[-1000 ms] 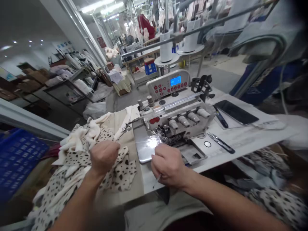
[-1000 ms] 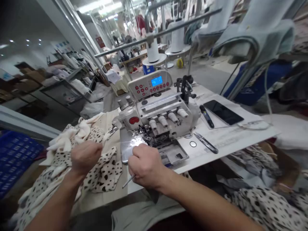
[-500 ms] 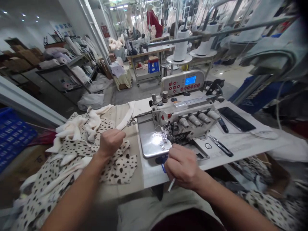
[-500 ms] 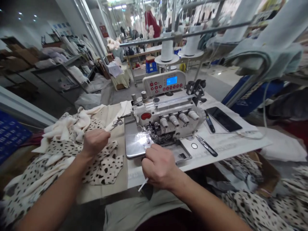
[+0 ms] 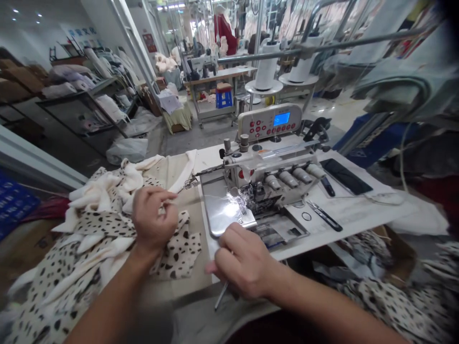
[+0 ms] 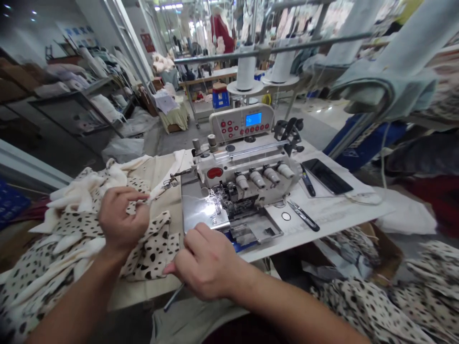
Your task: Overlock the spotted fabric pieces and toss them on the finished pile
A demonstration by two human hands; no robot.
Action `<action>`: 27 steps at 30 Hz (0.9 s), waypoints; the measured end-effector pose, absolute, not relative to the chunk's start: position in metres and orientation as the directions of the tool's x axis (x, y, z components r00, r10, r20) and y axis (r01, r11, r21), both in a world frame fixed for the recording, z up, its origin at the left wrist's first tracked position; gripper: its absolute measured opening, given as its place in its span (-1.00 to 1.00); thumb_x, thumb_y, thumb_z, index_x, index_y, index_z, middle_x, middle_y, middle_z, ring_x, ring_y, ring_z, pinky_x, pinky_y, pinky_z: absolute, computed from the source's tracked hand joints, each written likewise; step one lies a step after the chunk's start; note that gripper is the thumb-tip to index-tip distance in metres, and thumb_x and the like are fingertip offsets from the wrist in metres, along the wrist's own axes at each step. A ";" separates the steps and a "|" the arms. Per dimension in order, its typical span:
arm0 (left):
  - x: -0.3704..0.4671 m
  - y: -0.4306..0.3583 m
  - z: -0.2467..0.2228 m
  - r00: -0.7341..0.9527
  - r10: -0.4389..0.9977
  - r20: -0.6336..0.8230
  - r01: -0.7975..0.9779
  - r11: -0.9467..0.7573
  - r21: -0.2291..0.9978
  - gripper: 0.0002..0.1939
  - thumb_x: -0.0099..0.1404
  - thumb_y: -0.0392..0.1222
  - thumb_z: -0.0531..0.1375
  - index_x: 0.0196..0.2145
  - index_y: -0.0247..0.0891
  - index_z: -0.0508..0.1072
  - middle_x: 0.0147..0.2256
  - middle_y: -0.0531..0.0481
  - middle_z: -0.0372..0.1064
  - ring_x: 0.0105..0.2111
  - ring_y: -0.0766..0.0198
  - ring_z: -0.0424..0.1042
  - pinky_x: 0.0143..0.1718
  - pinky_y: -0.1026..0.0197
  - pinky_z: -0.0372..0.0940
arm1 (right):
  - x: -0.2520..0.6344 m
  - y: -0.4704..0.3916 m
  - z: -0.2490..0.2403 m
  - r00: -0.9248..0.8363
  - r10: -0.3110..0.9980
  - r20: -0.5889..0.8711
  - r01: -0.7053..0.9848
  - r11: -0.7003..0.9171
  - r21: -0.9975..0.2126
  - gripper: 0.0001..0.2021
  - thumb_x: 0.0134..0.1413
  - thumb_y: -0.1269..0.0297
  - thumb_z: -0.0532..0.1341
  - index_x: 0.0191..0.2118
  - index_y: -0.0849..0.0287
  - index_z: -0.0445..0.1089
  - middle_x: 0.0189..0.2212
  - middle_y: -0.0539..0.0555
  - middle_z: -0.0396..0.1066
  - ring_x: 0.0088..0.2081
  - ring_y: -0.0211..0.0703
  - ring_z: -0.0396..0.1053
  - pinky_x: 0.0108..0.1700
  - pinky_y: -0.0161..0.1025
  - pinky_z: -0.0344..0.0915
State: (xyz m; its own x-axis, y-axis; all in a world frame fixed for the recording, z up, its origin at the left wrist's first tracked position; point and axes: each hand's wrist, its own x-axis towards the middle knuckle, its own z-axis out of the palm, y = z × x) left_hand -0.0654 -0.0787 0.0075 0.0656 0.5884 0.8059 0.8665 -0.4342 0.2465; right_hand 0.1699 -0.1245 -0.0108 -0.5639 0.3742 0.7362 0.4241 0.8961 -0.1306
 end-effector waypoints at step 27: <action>0.004 -0.050 0.038 0.816 0.362 0.450 0.140 -0.880 0.454 -0.83 0.35 -0.31 0.18 -0.18 -0.24 0.57 -0.33 -0.11 0.53 -0.31 0.25 0.50 -0.27 0.23 0.37 | 0.239 -0.157 0.001 0.130 0.893 0.431 0.382 0.356 -0.853 -0.80 0.22 0.39 0.25 -0.07 0.12 0.53 -0.16 0.14 0.52 -0.18 -0.10 0.48 -0.16 -0.19 0.43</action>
State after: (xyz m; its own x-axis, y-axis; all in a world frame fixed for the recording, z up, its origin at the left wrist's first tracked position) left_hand 0.0038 -0.0501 0.0382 0.8161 0.3623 0.4503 0.1400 -0.8799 0.4541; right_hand 0.2386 -0.1568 0.0007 0.1298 0.8931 0.4307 0.3818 0.3559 -0.8530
